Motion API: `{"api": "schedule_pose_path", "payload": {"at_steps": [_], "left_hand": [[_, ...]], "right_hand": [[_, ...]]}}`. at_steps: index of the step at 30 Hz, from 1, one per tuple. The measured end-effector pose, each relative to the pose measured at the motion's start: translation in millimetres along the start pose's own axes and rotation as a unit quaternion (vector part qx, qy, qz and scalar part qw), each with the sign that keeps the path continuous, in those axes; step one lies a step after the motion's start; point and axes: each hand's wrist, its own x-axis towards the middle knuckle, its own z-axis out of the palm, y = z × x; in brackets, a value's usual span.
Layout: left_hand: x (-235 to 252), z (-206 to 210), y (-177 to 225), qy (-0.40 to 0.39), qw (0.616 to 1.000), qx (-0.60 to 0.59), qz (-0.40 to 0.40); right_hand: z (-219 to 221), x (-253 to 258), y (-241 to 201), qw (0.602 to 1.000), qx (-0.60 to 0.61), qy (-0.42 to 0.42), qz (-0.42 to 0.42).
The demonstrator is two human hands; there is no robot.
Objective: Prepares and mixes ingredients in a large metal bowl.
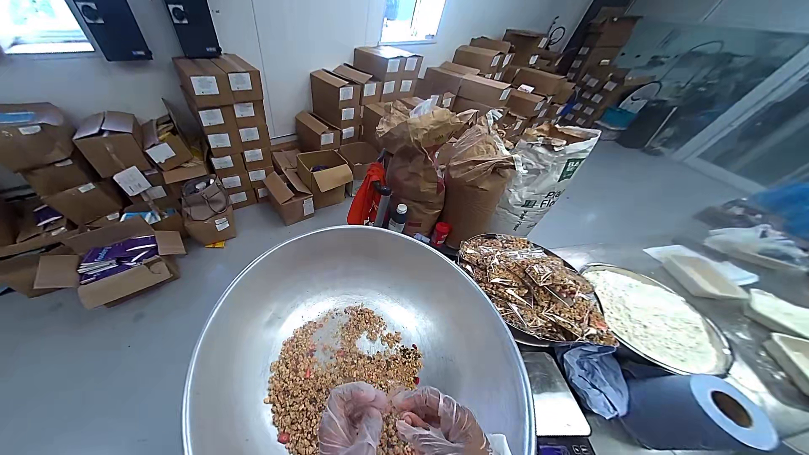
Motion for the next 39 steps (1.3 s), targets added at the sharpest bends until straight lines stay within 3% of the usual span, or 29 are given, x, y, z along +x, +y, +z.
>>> {"api": "schedule_pose_path", "payload": {"at_steps": [2, 5, 7, 8, 12, 16, 21, 28, 34, 39], "left_hand": [[1.6, -6.0, 0.4, -0.024, 0.985, 0.162, 0.049], [6.9, -17.5, 2.2, -0.034, 0.902, 0.400, 0.158], [11.3, -21.5, 2.6, -0.033, 0.854, 0.473, 0.214], [13.0, -22.9, 2.7, -0.043, 0.848, 0.478, 0.226], [17.9, -29.6, -0.4, -0.123, 0.907, 0.354, 0.191], [20.0, -37.7, 2.5, -0.131, 0.942, 0.282, 0.131], [18.9, -48.2, 5.4, -0.120, 0.971, 0.192, 0.077], [16.0, -53.3, 7.4, -0.124, 0.965, 0.230, 0.027], [20.5, -64.7, 0.8, -0.122, 0.986, 0.104, 0.044], [26.1, -75.1, 7.1, -0.136, 0.990, 0.011, 0.032]], "right_hand": [[-1.6, 3.5, 7.6, 0.997, -0.074, 0.005, -0.033], [-3.3, 4.1, 9.0, 0.986, -0.160, 0.000, -0.050], [-3.1, 4.1, 13.9, 0.980, -0.190, -0.002, -0.062], [-2.9, 4.3, 17.2, 0.975, -0.207, -0.001, -0.074], [-2.8, 9.2, 25.0, 0.950, -0.272, -0.004, -0.154], [-5.1, 19.2, 25.1, 0.921, -0.323, -0.013, -0.219], [-8.1, 21.7, 10.9, 0.908, -0.378, -0.029, -0.178], [-6.3, 30.7, 3.4, 0.925, -0.332, -0.145, -0.111], [-17.4, 38.0, 8.2, 0.942, -0.314, -0.092, -0.069], [-25.1, 56.6, 29.7, 0.988, -0.127, -0.045, -0.078]]}}
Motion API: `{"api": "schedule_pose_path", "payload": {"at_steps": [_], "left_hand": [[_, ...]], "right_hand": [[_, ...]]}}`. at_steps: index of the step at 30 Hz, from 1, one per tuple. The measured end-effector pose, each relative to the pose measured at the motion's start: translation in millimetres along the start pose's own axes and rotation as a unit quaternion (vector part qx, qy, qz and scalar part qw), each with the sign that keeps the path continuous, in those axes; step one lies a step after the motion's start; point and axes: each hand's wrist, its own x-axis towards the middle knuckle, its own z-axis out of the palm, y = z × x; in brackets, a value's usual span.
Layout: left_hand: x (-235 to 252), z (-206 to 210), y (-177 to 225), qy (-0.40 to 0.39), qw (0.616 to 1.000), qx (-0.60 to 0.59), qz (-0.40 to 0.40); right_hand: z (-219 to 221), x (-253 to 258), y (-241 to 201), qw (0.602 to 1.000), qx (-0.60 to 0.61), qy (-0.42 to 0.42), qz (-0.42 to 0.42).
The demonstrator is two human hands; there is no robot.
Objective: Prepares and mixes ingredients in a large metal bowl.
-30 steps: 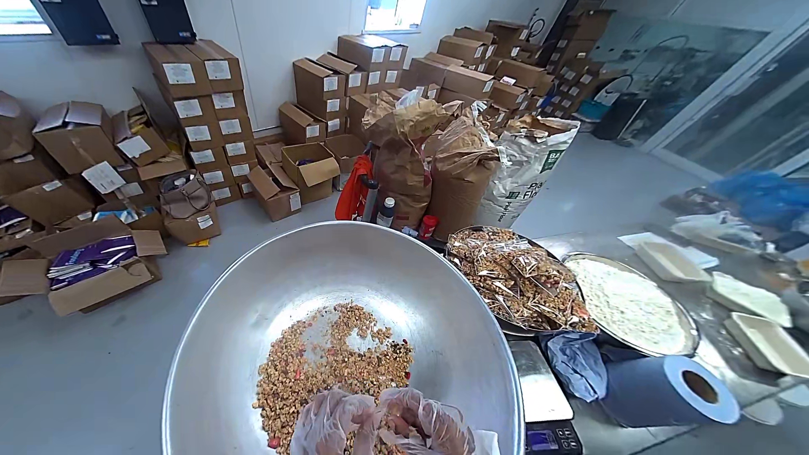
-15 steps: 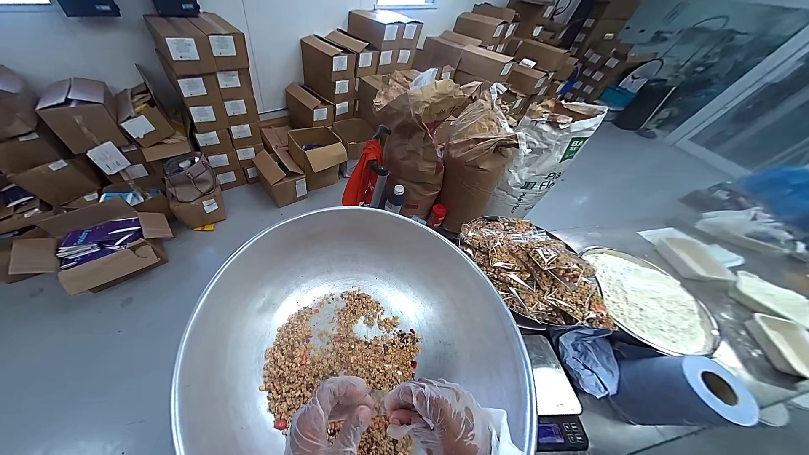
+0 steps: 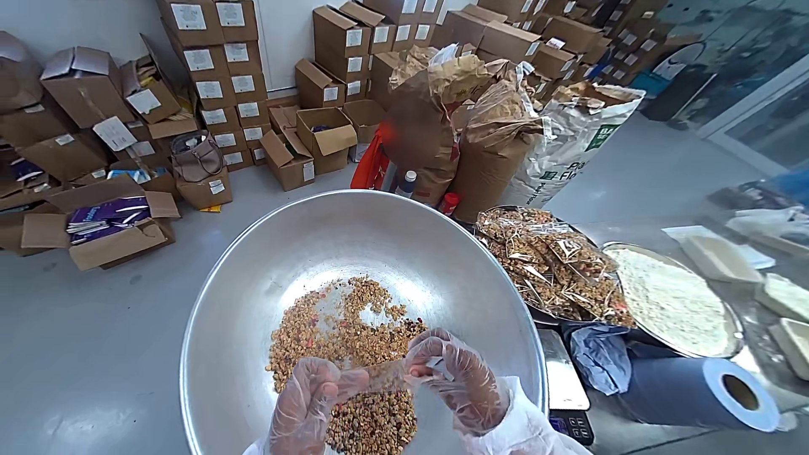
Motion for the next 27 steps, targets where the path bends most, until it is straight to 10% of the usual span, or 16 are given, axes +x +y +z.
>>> {"api": "schedule_pose_path", "payload": {"at_steps": [7, 16, 21, 27], "left_hand": [[6.8, -17.9, -0.8, -0.047, 0.998, 0.000, 0.040], [11.0, -8.0, -7.7, 0.118, 0.988, 0.098, 0.004], [20.3, -28.3, -10.0, 0.151, 0.957, 0.242, -0.047], [40.2, -37.6, -26.9, 0.088, 0.791, 0.606, -0.007]], "right_hand": [[15.0, 16.1, -2.6, 0.987, 0.161, -0.008, 0.021], [25.6, 39.0, 0.3, 0.971, 0.228, -0.070, 0.038], [43.8, 77.9, 35.9, 0.961, 0.011, -0.217, 0.170], [112.2, 79.0, 134.7, 0.833, -0.452, -0.219, 0.234]]}}
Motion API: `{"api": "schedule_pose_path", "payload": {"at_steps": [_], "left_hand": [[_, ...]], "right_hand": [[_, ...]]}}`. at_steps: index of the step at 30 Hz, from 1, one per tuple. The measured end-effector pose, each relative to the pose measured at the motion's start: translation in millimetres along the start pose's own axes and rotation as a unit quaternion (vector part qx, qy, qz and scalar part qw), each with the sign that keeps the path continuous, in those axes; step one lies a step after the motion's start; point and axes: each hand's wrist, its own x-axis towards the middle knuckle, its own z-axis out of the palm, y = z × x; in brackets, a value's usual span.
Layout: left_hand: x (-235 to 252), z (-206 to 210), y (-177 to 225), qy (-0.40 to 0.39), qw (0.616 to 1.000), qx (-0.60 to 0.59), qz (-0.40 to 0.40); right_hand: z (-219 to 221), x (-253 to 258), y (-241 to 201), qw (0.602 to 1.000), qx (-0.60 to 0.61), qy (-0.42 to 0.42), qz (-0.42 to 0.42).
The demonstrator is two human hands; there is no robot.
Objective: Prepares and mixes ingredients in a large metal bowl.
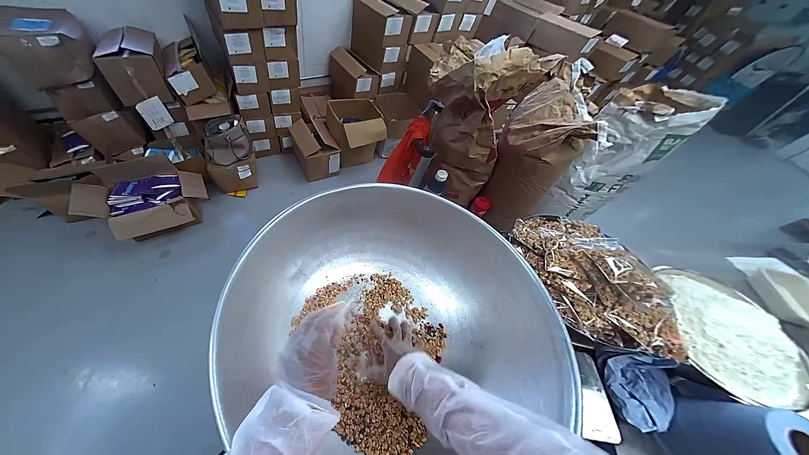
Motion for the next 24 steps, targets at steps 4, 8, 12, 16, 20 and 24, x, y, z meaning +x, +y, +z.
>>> {"api": "schedule_pose_path", "payload": {"at_steps": [4, 8, 12, 16, 20, 24], "left_hand": [[9.4, -6.5, 13.7, -0.290, 0.951, 0.109, -0.018], [9.3, 3.1, 22.0, -0.446, 0.874, 0.191, 0.031], [8.1, 8.1, 25.5, -0.496, 0.844, 0.196, 0.064], [0.9, 15.9, 20.3, -0.482, 0.846, 0.203, 0.101], [-1.1, 19.9, 27.2, -0.502, 0.834, 0.205, 0.101], [1.5, 27.0, 32.6, -0.517, 0.825, 0.206, 0.099]], "right_hand": [[35.5, -41.7, -25.9, 0.983, -0.082, -0.153, -0.062], [41.1, -66.6, -21.4, 0.950, -0.013, -0.298, -0.089], [0.7, -90.1, 3.2, 0.858, 0.350, -0.373, 0.049], [-28.3, -74.4, 47.0, 0.652, 0.633, -0.397, -0.131], [-78.2, -78.0, 34.6, 0.598, 0.723, -0.314, -0.146], [-98.7, -73.5, 8.0, 0.645, 0.720, -0.251, -0.051]]}}
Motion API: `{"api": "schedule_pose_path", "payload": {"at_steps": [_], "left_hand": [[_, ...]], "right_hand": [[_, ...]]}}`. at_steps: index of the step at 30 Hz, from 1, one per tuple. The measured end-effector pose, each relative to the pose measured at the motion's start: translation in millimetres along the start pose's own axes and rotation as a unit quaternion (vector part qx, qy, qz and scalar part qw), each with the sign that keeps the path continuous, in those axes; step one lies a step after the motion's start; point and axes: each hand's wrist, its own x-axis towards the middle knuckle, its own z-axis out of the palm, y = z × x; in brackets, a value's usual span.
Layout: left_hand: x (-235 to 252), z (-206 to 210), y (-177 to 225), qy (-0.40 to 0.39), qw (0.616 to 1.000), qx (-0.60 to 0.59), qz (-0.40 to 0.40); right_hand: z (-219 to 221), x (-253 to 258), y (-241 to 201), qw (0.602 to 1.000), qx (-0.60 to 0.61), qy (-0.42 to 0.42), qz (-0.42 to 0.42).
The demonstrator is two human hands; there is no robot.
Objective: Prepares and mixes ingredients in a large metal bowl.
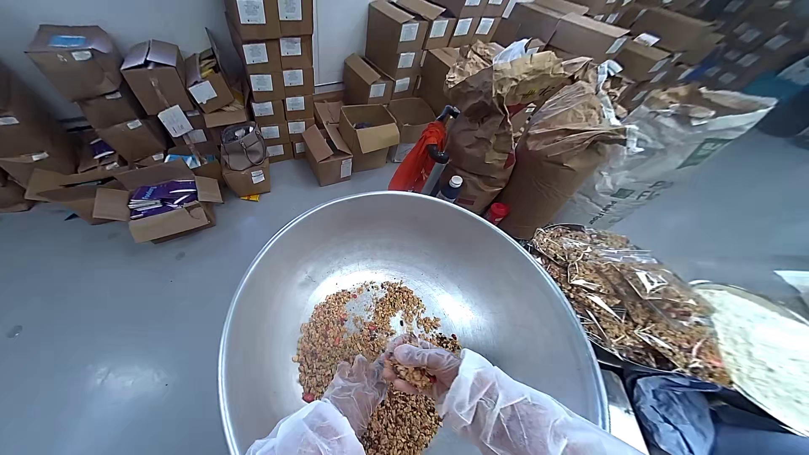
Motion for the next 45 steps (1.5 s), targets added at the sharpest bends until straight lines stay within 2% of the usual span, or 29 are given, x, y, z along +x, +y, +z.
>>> {"api": "schedule_pose_path", "payload": {"at_steps": [5, 13, 24, 27, 31, 32, 33, 36, 37, 38, 40, 42, 43, 45], "left_hand": [[6.3, -0.2, 1.3, -0.024, 0.999, 0.005, -0.029], [12.0, -2.9, -0.4, -0.025, 0.998, -0.011, -0.062], [9.9, -2.3, -7.2, -0.013, 0.998, -0.005, -0.060], [9.1, -2.6, -11.1, -0.017, 0.999, 0.016, -0.041], [6.8, -7.4, -17.2, -0.025, 0.999, 0.023, -0.025], [4.8, -9.6, -17.6, -0.022, 0.999, 0.023, -0.031], [1.4, -12.5, -17.3, -0.016, 0.999, 0.018, -0.042], [-6.0, -21.3, -15.6, 0.003, 0.997, 0.022, -0.071], [-5.8, -22.0, -16.2, 0.004, 0.997, 0.022, -0.075], [-5.1, -22.2, -17.2, 0.002, 0.997, 0.020, -0.076], [-2.9, -20.2, -19.3, -0.001, 0.998, 0.021, -0.067], [-1.0, -17.5, -21.0, 0.008, 0.999, 0.028, -0.045], [-0.6, -15.9, -21.7, 0.018, 0.999, 0.020, -0.034], [-0.9, -14.4, -22.7, 0.039, 0.998, -0.028, -0.031]], "right_hand": [[15.3, 11.5, -3.2, 0.993, -0.083, 0.078, 0.044], [34.7, 12.4, -13.5, 0.984, -0.142, 0.077, 0.077], [49.2, 13.0, -8.0, 0.957, -0.245, 0.096, 0.124], [43.7, 13.9, -8.3, 0.937, -0.318, 0.091, 0.114], [4.8, 34.1, 1.0, 0.908, -0.374, 0.147, 0.121], [-8.0, 42.1, 13.4, 0.889, -0.412, 0.151, 0.127], [-19.0, 49.2, 29.7, 0.854, -0.477, 0.150, 0.140], [-20.2, 52.9, 80.8, 0.704, -0.666, 0.158, 0.192], [-11.7, 51.8, 93.6, 0.672, -0.698, 0.152, 0.195], [-2.4, 51.1, 103.9, 0.664, -0.710, 0.133, 0.196], [8.4, 54.1, 124.8, 0.671, -0.713, 0.095, 0.182], [12.1, 58.5, 134.5, 0.703, -0.684, 0.052, 0.187], [13.3, 56.5, 135.0, 0.729, -0.656, 0.031, 0.195], [12.3, 46.9, 135.0, 0.812, -0.545, 0.009, 0.211]]}}
